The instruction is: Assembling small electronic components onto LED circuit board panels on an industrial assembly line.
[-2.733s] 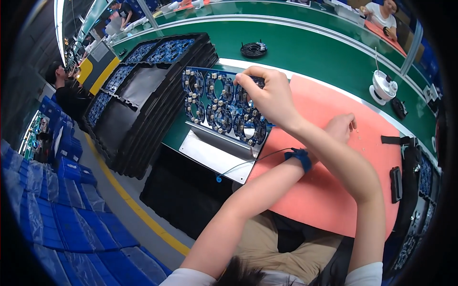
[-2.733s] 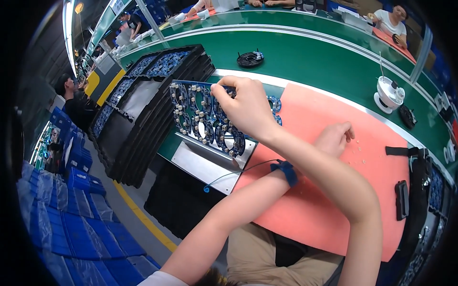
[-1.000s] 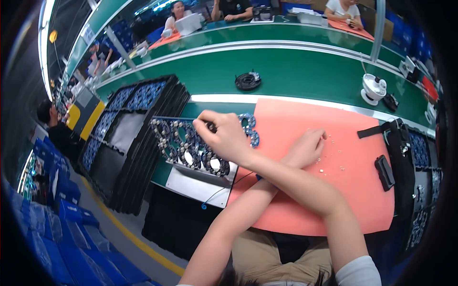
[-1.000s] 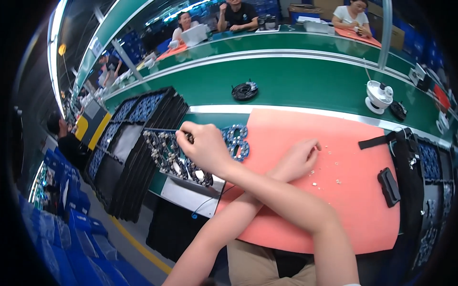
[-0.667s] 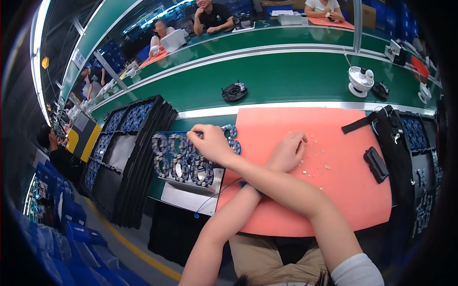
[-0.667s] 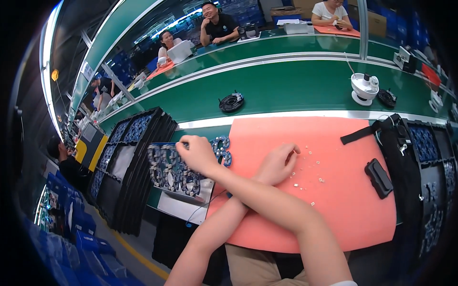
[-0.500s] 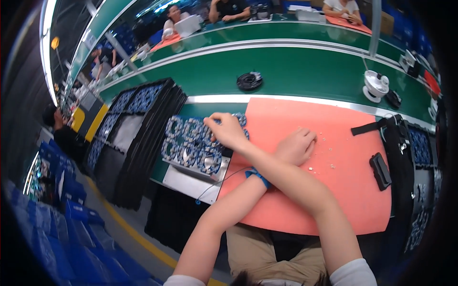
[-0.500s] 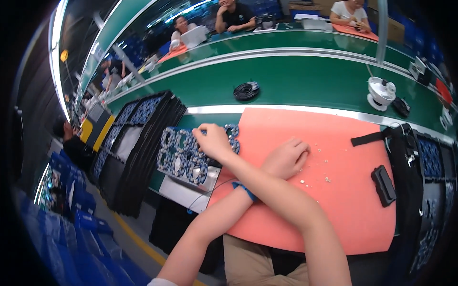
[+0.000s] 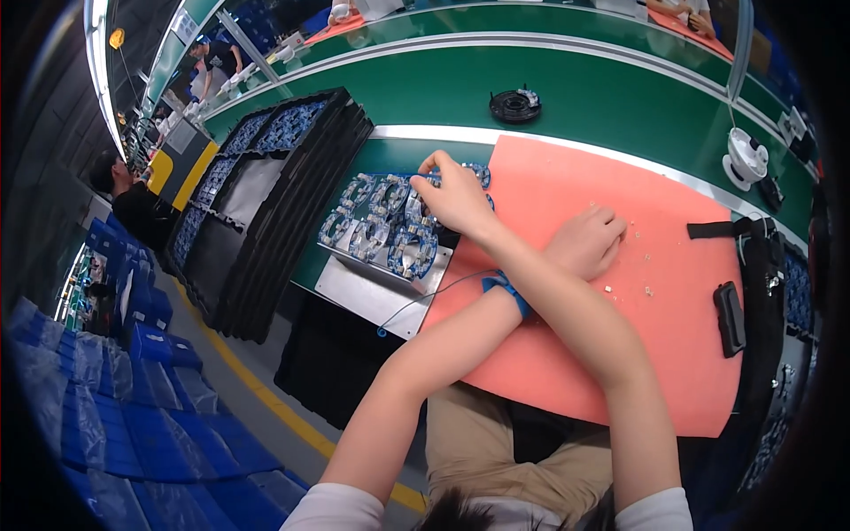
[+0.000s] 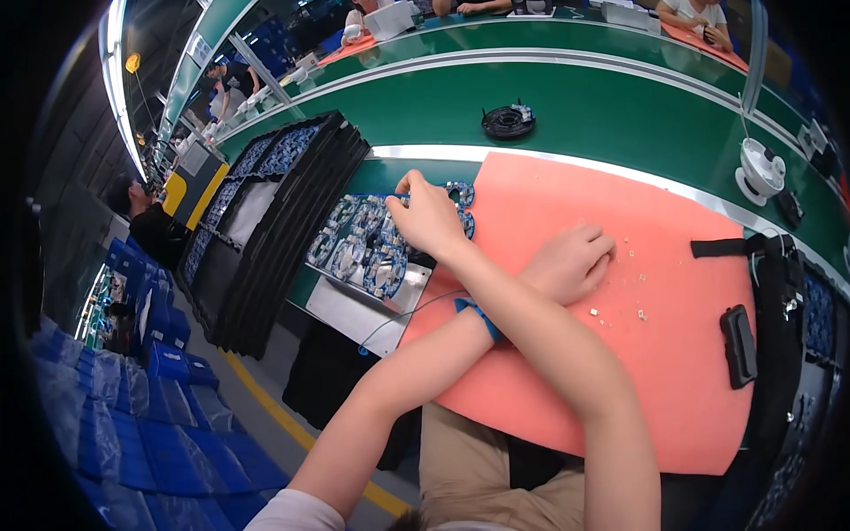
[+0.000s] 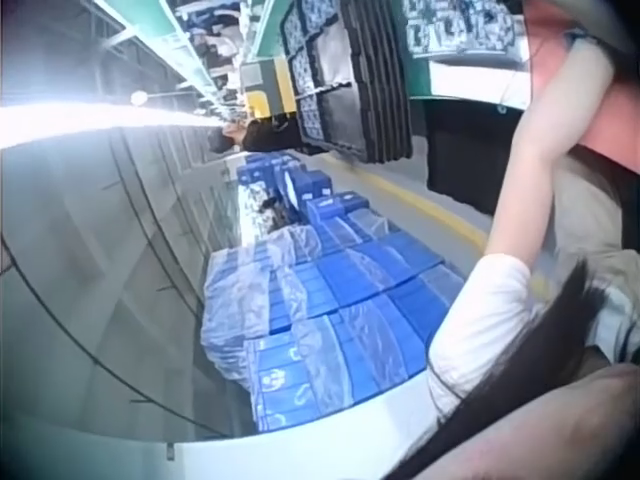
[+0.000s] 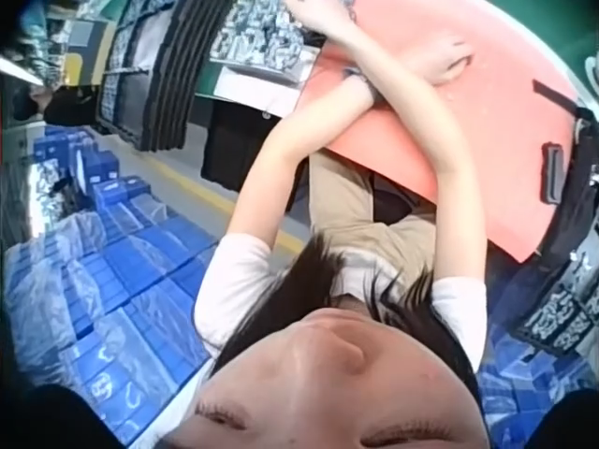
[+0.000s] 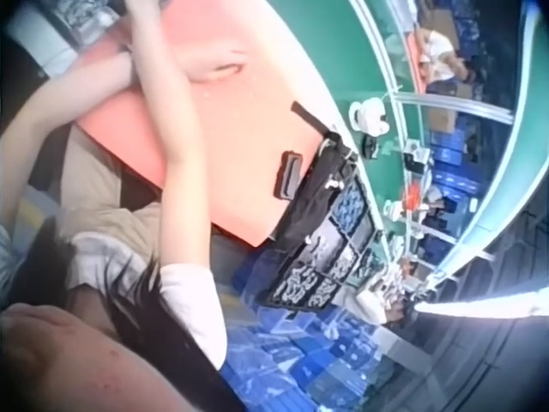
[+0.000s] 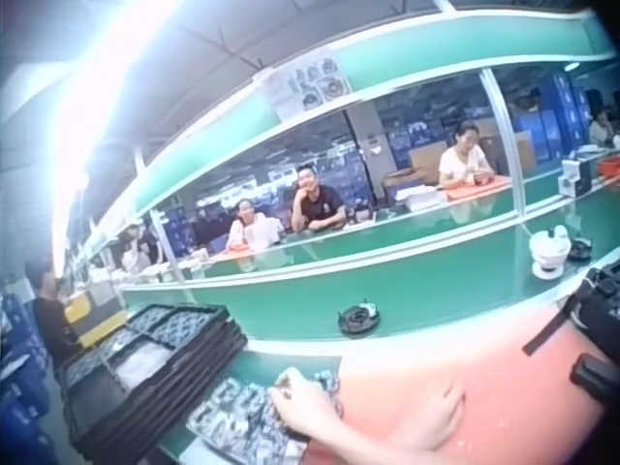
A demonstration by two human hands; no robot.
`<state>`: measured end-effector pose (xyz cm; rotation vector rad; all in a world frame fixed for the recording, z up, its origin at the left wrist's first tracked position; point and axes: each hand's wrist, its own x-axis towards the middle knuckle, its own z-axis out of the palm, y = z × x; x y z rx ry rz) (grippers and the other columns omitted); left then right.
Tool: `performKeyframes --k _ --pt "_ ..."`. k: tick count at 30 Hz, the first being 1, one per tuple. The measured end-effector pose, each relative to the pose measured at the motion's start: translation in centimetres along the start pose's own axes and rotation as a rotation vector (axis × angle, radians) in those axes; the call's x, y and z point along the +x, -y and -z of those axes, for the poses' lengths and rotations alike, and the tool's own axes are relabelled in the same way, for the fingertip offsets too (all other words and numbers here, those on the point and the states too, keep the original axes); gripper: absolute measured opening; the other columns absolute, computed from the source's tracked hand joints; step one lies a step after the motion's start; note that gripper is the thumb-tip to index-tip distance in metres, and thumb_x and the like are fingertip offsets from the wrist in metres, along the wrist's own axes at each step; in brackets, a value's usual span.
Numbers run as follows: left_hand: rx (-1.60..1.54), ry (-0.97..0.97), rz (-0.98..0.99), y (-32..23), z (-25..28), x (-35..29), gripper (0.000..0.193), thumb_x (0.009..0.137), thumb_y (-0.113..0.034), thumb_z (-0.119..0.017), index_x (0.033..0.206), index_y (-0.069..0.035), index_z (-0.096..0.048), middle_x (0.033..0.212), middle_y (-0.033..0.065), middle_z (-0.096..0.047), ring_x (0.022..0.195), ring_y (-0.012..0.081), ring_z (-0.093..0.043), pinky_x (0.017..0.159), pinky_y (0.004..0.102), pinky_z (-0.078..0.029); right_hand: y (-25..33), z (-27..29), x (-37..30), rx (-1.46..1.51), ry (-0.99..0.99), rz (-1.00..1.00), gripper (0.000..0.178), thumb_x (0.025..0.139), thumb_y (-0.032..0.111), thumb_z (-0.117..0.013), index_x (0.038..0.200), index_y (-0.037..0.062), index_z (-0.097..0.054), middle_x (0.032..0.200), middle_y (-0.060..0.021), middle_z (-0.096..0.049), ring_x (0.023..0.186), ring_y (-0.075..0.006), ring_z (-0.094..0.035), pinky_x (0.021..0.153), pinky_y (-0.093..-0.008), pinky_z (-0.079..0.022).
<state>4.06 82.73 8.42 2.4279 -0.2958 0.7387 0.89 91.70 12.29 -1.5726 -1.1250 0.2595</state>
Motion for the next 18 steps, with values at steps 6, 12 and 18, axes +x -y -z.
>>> performKeyframes --k 6,12,18 --pt "0.040 -0.014 -0.018 -0.2 -0.3 0.0 0.006 0.081 -0.007 -0.052 0.084 -0.003 -0.054 0.083 0.0136 -0.053 0.082 0.0303 -0.054 0.076 0.0407 -0.045 2.2 1.1 -0.9 -0.014 -0.032 0.090 0.026 0.081 0.023 -0.058 0.095 0.0019 -0.053 0.068 -0.0185 -0.061 0.069 -0.0358 -0.061 0.065 -0.0440 -0.045" --pt "0.049 0.009 -0.042 -0.2 -0.8 0.1 0.013 0.077 -0.007 -0.056 0.089 -0.001 -0.057 0.086 0.0152 -0.053 0.083 0.0330 -0.053 0.072 0.0421 -0.046 0.8 0.8 -0.1 0.356 0.149 -0.259 0.028 0.087 0.019 -0.051 0.104 -0.0032 -0.053 0.101 -0.0169 -0.059 0.070 -0.0186 -0.067 0.058 -0.0317 -0.045" --pt "0.051 -0.020 -0.045 -0.2 -0.7 0.0 0.005 0.080 -0.005 -0.052 0.084 -0.003 -0.054 0.082 0.0132 -0.053 0.083 0.0296 -0.053 0.073 0.0404 -0.045 1.6 0.8 -0.1 0.687 0.204 -0.471 0.029 0.091 0.021 -0.045 0.111 0.0010 -0.050 0.096 -0.0097 -0.058 0.075 -0.0171 -0.066 0.051 -0.0259 -0.035"
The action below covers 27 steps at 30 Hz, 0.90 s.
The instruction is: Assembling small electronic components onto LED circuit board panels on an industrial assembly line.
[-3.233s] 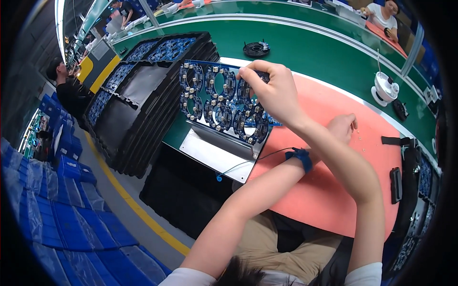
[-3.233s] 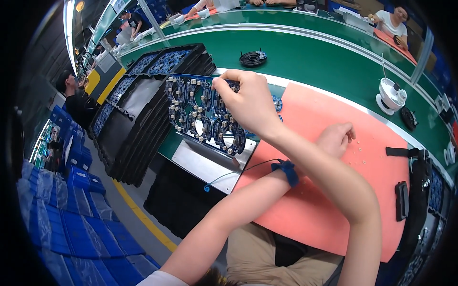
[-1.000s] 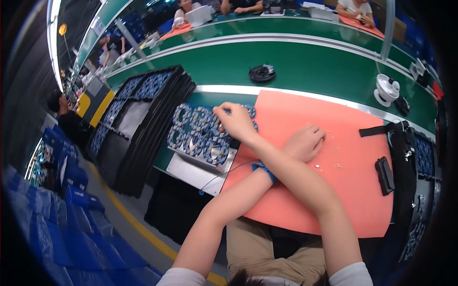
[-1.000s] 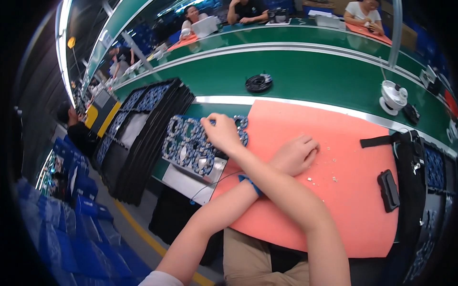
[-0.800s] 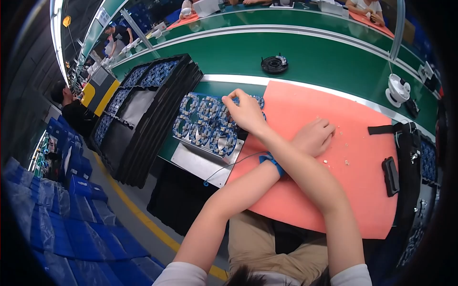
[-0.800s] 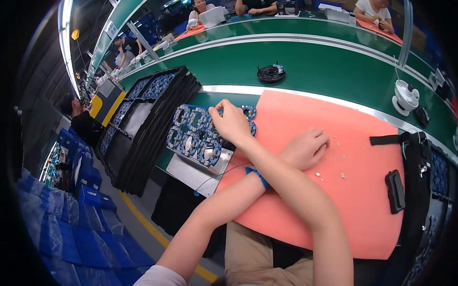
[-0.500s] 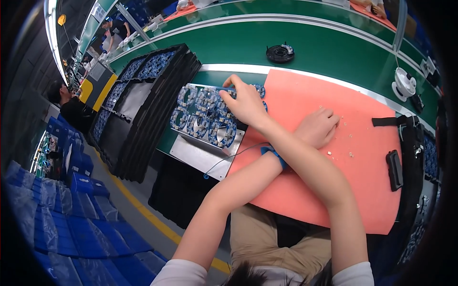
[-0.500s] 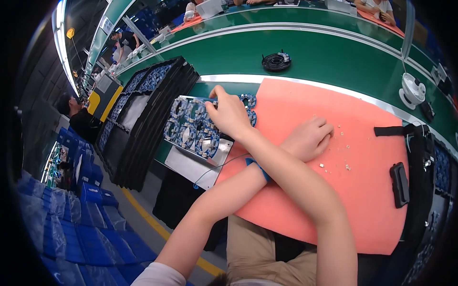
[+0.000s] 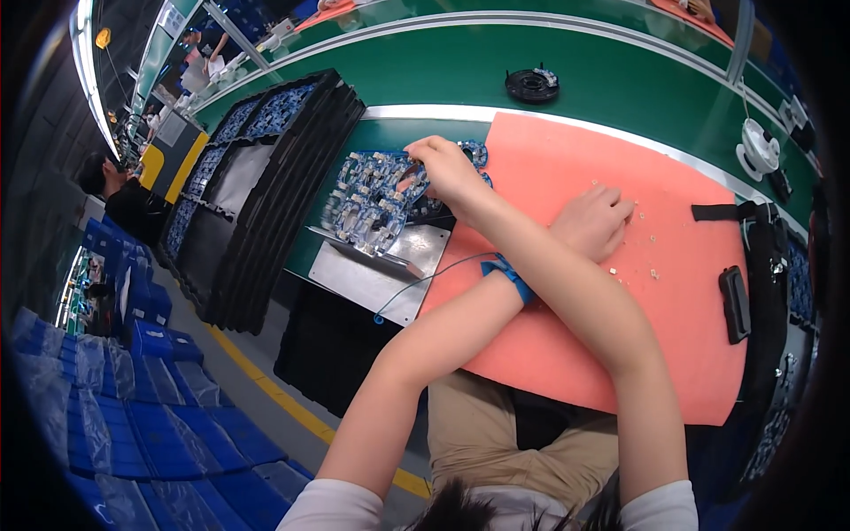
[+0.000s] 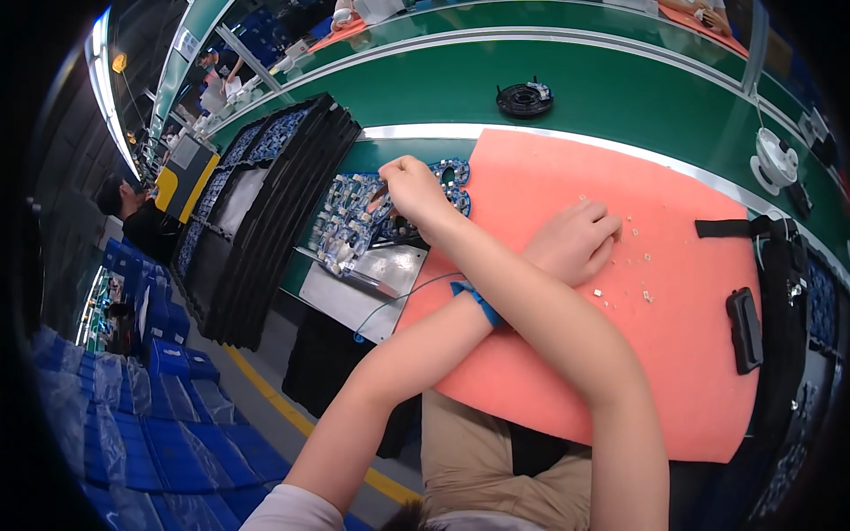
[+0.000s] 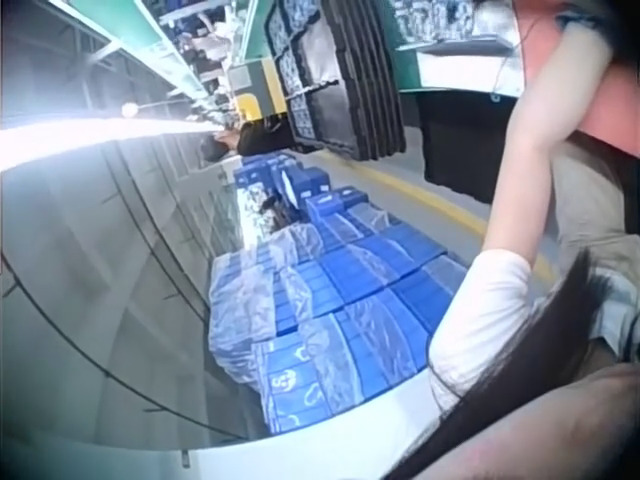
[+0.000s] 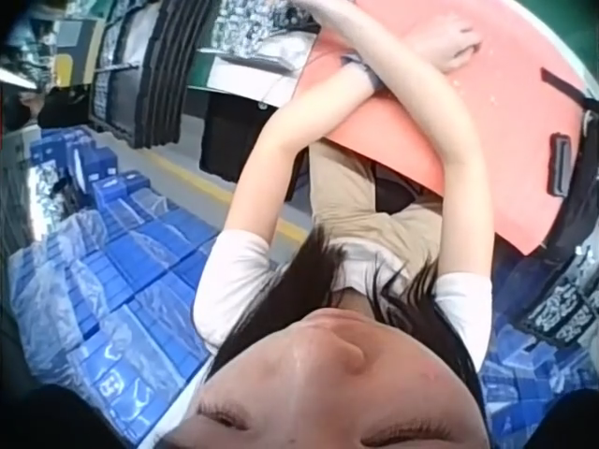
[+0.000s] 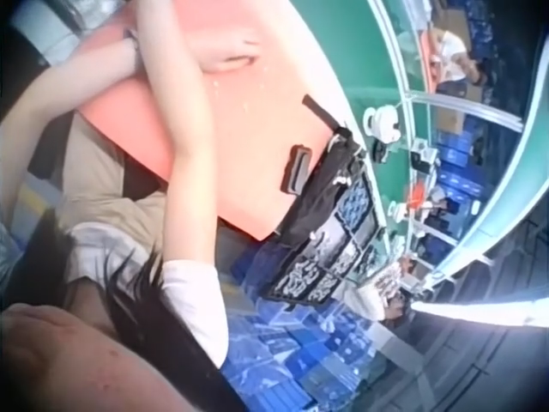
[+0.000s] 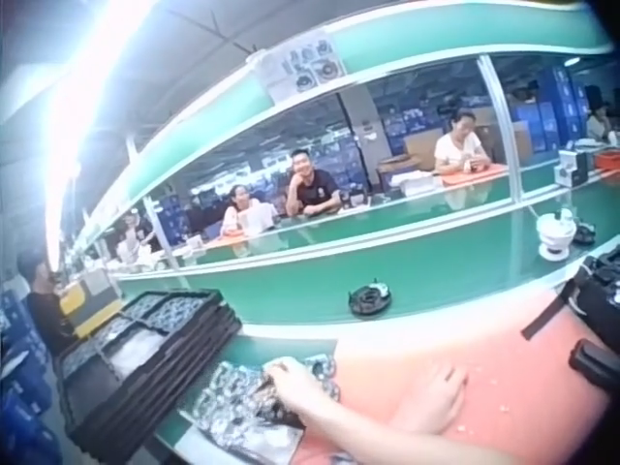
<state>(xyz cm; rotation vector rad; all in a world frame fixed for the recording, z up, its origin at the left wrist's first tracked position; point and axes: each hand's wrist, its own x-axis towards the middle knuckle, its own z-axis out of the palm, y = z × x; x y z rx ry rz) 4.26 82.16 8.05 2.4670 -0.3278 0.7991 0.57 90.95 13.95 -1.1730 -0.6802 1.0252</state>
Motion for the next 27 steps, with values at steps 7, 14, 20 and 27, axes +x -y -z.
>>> performKeyframes --k 7,14,20,27 --pt "-0.134 -0.029 0.109 -0.3 0.7 0.3 0.012 0.082 -0.009 -0.052 0.091 -0.002 -0.056 0.085 0.0162 -0.055 0.082 0.0311 -0.054 0.070 0.0406 -0.046 1.1 0.7 0.8 0.314 -0.086 0.093 0.025 0.093 0.015 -0.042 0.105 -0.0010 -0.058 0.084 -0.0105 -0.060 0.066 -0.0169 -0.062 0.060 -0.0284 -0.052" --pt "-0.667 -0.303 0.516 3.0 1.4 1.4 0.020 0.091 -0.014 -0.050 0.109 -0.005 -0.051 0.099 0.0131 -0.059 0.082 0.0230 -0.060 0.066 0.0347 -0.049 6.5 5.2 -0.2 0.395 -0.166 0.340 0.027 0.091 0.014 -0.042 0.098 0.0013 -0.064 0.072 -0.0072 -0.056 0.059 -0.0128 -0.055 0.053 -0.0240 -0.044" --pt "-1.692 -0.972 0.501 5.3 5.9 1.2 0.051 0.091 -0.047 -0.042 0.127 -0.011 -0.045 0.127 0.0066 -0.048 0.113 0.0200 -0.049 0.090 0.0337 -0.041 10.1 11.2 -0.6 0.210 -0.193 0.470 0.028 0.091 0.011 -0.041 0.100 -0.0015 -0.064 0.065 -0.0063 -0.056 0.056 -0.0116 -0.051 0.055 -0.0228 -0.042" --pt "-1.726 -0.925 0.547 3.0 8.6 1.0 0.070 0.082 -0.072 -0.038 0.128 -0.020 -0.043 0.134 0.0109 -0.045 0.122 0.0313 -0.045 0.095 0.0510 -0.039 9.6 16.8 -1.1 -0.420 -0.263 0.319 0.019 0.085 0.008 -0.045 0.095 -0.0013 -0.059 0.076 -0.0065 -0.059 0.059 -0.0114 -0.060 0.053 -0.0252 -0.046"
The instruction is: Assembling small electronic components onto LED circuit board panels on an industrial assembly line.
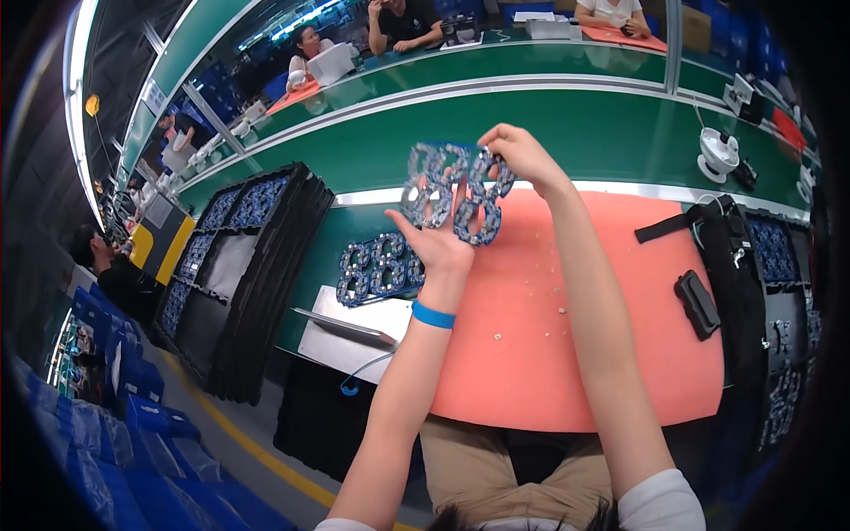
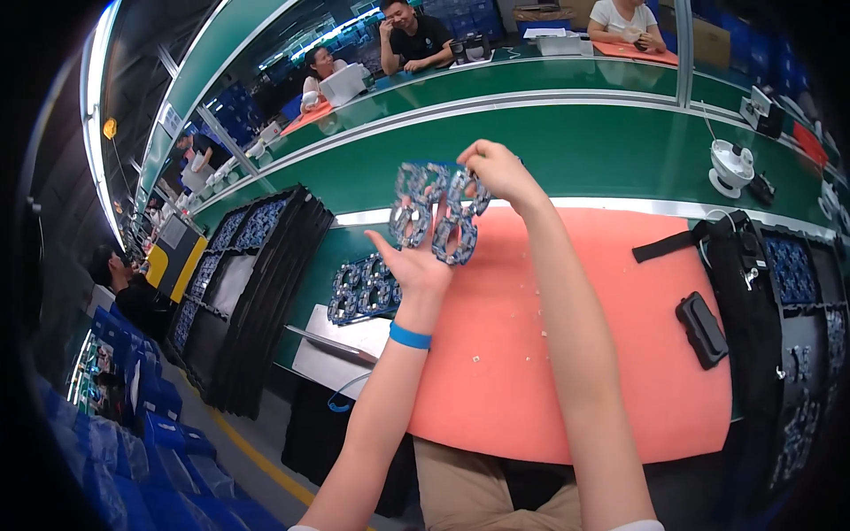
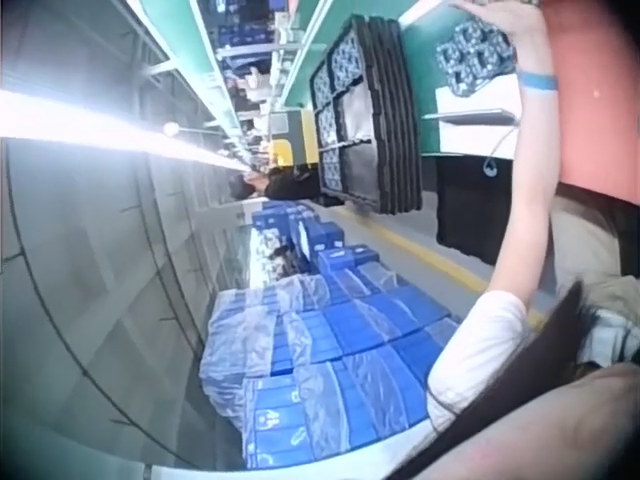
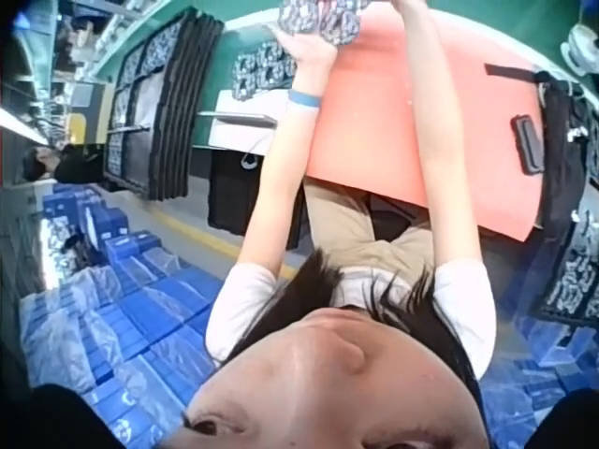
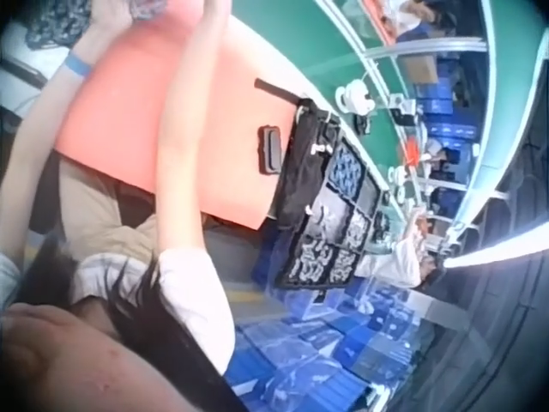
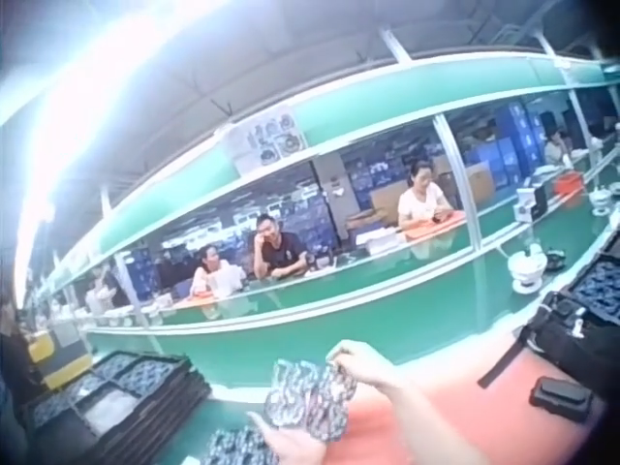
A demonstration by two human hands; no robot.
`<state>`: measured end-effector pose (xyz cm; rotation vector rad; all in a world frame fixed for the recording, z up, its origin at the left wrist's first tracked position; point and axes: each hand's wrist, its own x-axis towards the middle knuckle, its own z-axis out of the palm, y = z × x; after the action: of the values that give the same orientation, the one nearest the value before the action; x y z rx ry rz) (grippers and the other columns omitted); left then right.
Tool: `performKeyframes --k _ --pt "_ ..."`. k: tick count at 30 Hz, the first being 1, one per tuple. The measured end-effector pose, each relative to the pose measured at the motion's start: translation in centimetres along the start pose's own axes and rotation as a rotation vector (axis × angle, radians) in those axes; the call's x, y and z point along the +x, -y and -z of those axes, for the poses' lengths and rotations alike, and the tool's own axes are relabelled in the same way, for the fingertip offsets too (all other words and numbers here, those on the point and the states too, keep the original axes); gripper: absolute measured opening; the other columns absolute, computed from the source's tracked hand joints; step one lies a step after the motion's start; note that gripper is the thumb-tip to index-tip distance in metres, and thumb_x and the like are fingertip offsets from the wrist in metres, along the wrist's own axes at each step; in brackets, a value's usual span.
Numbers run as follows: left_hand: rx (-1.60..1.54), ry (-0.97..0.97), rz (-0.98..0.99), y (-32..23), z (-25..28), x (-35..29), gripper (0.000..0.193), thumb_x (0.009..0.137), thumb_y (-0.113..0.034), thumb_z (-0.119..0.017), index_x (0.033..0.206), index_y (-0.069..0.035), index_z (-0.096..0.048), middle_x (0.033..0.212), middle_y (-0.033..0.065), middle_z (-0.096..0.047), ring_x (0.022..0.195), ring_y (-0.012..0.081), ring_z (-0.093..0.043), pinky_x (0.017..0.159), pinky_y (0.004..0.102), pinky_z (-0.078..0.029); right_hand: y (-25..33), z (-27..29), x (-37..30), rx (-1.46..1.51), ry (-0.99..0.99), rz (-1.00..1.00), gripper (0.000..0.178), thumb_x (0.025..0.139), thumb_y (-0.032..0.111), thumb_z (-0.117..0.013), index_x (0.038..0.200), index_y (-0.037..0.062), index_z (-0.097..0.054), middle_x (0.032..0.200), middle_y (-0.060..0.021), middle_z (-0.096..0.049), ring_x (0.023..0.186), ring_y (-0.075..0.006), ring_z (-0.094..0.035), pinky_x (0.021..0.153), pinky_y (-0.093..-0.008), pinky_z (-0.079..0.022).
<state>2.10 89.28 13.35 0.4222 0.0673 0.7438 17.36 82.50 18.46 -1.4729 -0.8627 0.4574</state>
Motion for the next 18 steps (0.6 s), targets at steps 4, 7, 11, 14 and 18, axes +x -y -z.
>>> performKeyframes --k 4,7,11,14,18 --pt "-0.071 -0.010 0.098 0.7 0.2 0.5 0.034 0.098 -0.034 -0.032 0.132 -0.030 -0.039 0.132 0.0046 -0.047 0.117 0.0287 -0.049 0.085 0.0515 -0.048 0.5 -0.2 -0.7 -0.781 -0.179 0.238 0.018 0.080 0.006 -0.048 0.092 -0.0006 -0.059 0.087 -0.0145 -0.062 0.060 -0.0213 -0.062 0.063 -0.0331 -0.049" --pt "0.211 0.087 0.097 0.8 2.8 1.4 0.038 0.098 -0.034 -0.034 0.135 -0.028 -0.037 0.132 0.0094 -0.046 0.114 0.0305 -0.050 0.089 0.0516 -0.047 4.3 -3.8 -2.8 -0.763 -0.230 0.457 0.021 0.078 0.009 -0.052 0.095 0.0015 -0.061 0.093 -0.0149 -0.062 0.084 -0.0283 -0.062 0.074 -0.0403 -0.049" --pt "0.218 0.245 -0.014 0.6 3.2 0.9 0.042 0.096 -0.031 -0.035 0.138 -0.024 -0.034 0.137 0.0052 -0.043 0.118 0.0231 -0.049 0.087 0.0440 -0.044 7.7 -12.9 -7.7 -0.635 0.371 0.573 0.022 0.076 0.009 -0.050 0.094 0.0041 -0.061 0.088 -0.0172 -0.063 0.083 -0.0334 -0.062 0.073 -0.0431 -0.050" --pt "0.150 0.028 0.208 2.3 -0.2 -0.2 0.041 0.094 -0.025 -0.038 0.135 -0.029 -0.036 0.134 0.0057 -0.048 0.122 0.0285 -0.046 0.081 0.0434 -0.048 2.3 -16.9 -10.3 -0.674 0.502 0.924 0.011 0.073 0.007 -0.054 0.080 0.0020 -0.060 0.083 -0.0126 -0.062 0.076 -0.0292 -0.064 0.064 -0.0402 -0.053" --pt "0.049 0.093 0.179 1.2 0.8 0.0 0.042 0.094 -0.025 -0.038 0.136 -0.027 -0.034 0.133 0.0090 -0.047 0.122 0.0317 -0.046 0.082 0.0476 -0.049 -1.1 -21.5 -12.8 -0.742 0.543 0.908 0.007 0.071 0.006 -0.057 0.069 -0.0009 -0.059 0.080 -0.0091 -0.061 0.064 -0.0240 -0.064 0.054 -0.0359 -0.053"
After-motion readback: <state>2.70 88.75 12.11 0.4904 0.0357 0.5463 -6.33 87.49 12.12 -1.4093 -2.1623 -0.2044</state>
